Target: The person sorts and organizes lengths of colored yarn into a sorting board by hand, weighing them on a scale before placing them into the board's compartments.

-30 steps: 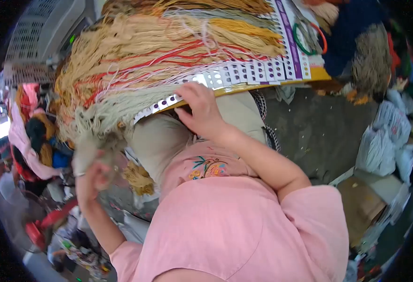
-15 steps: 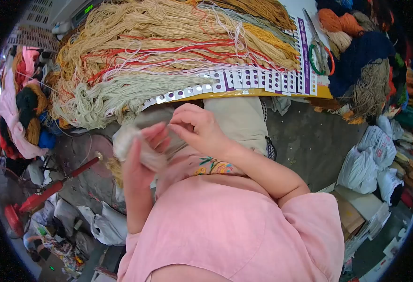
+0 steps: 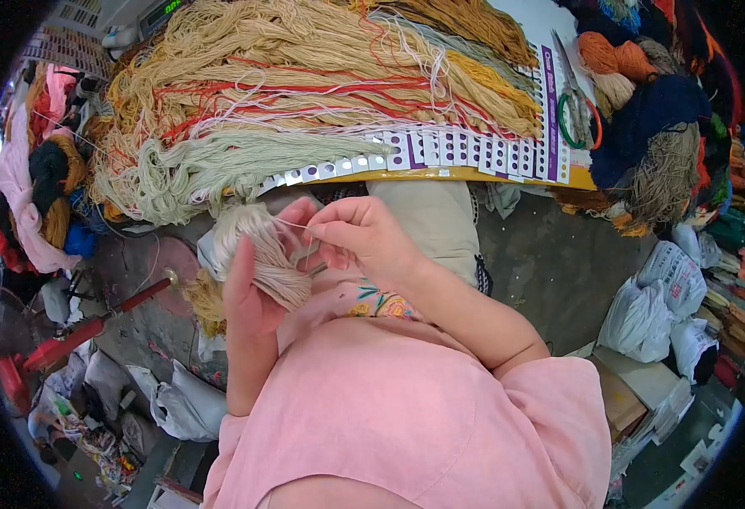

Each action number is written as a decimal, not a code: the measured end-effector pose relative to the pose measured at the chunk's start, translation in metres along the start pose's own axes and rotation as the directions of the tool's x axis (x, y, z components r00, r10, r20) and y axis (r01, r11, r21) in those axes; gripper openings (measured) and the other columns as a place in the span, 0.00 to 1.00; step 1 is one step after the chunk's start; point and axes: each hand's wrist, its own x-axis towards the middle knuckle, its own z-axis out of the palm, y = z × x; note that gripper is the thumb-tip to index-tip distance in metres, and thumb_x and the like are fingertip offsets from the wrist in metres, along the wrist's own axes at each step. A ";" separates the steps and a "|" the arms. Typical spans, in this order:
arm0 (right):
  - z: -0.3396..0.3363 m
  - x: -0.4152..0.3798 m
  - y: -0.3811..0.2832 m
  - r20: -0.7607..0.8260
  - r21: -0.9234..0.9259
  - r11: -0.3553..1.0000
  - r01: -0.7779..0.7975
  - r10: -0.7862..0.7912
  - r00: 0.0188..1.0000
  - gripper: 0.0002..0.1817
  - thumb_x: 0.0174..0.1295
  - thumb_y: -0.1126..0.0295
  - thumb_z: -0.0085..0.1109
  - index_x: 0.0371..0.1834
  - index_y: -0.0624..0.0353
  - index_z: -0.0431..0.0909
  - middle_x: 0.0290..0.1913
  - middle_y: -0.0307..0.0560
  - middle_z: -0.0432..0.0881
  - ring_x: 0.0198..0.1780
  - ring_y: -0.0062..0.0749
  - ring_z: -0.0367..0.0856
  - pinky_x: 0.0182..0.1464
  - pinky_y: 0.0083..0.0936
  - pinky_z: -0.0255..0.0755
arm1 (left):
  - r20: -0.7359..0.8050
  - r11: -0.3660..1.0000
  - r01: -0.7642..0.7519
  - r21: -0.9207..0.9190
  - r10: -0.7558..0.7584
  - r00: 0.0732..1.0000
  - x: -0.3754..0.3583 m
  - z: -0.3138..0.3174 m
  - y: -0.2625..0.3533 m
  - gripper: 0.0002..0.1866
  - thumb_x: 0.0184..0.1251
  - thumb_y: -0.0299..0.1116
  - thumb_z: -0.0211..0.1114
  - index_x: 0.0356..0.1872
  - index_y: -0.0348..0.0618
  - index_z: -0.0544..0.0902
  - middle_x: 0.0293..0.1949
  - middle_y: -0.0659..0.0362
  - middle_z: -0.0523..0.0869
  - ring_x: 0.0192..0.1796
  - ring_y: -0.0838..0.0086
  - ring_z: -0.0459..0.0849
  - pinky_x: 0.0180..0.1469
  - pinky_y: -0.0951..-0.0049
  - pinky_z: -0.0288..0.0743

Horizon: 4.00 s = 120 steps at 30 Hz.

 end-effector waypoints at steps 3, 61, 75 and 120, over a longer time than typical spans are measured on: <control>0.001 -0.001 0.000 -0.015 0.039 0.998 0.049 -0.048 0.999 0.05 0.52 0.74 0.48 0.30 0.64 0.72 0.20 0.36 0.72 0.18 0.12 0.66 0.18 0.08 0.59 | 0.022 0.999 -0.024 0.031 0.023 0.999 0.001 0.009 0.000 0.26 0.61 0.44 0.39 0.53 0.33 0.58 0.56 0.53 0.59 0.58 0.70 0.57 0.56 0.66 0.55; 0.008 -0.004 -0.008 0.013 0.086 0.989 -0.124 0.123 0.992 0.04 0.50 0.77 0.49 0.29 0.65 0.73 0.29 0.39 0.75 0.14 0.08 0.59 0.20 0.08 0.64 | 0.042 0.994 0.040 -0.102 -0.036 0.998 0.001 -0.001 -0.005 0.23 0.61 0.40 0.39 0.51 0.31 0.61 0.54 0.50 0.61 0.55 0.67 0.62 0.55 0.65 0.56; -0.002 -0.003 -0.006 0.218 0.200 0.959 -0.202 0.158 0.963 0.02 0.49 0.75 0.50 0.27 0.61 0.71 0.21 0.32 0.68 0.17 0.09 0.57 0.18 0.09 0.51 | -0.239 0.988 -0.002 -0.156 -0.036 0.970 0.000 0.000 -0.006 0.13 0.57 0.29 0.48 0.40 0.31 0.71 0.42 0.51 0.73 0.45 0.69 0.71 0.49 0.71 0.64; -0.003 -0.006 -0.002 0.059 0.062 0.991 -0.116 0.112 0.992 0.03 0.48 0.78 0.53 0.27 0.65 0.75 0.23 0.37 0.74 0.19 0.10 0.66 0.14 0.06 0.55 | -0.226 0.987 0.033 -0.155 -0.069 0.972 0.001 0.003 -0.015 0.15 0.58 0.30 0.47 0.44 0.29 0.68 0.43 0.50 0.72 0.44 0.70 0.72 0.48 0.73 0.66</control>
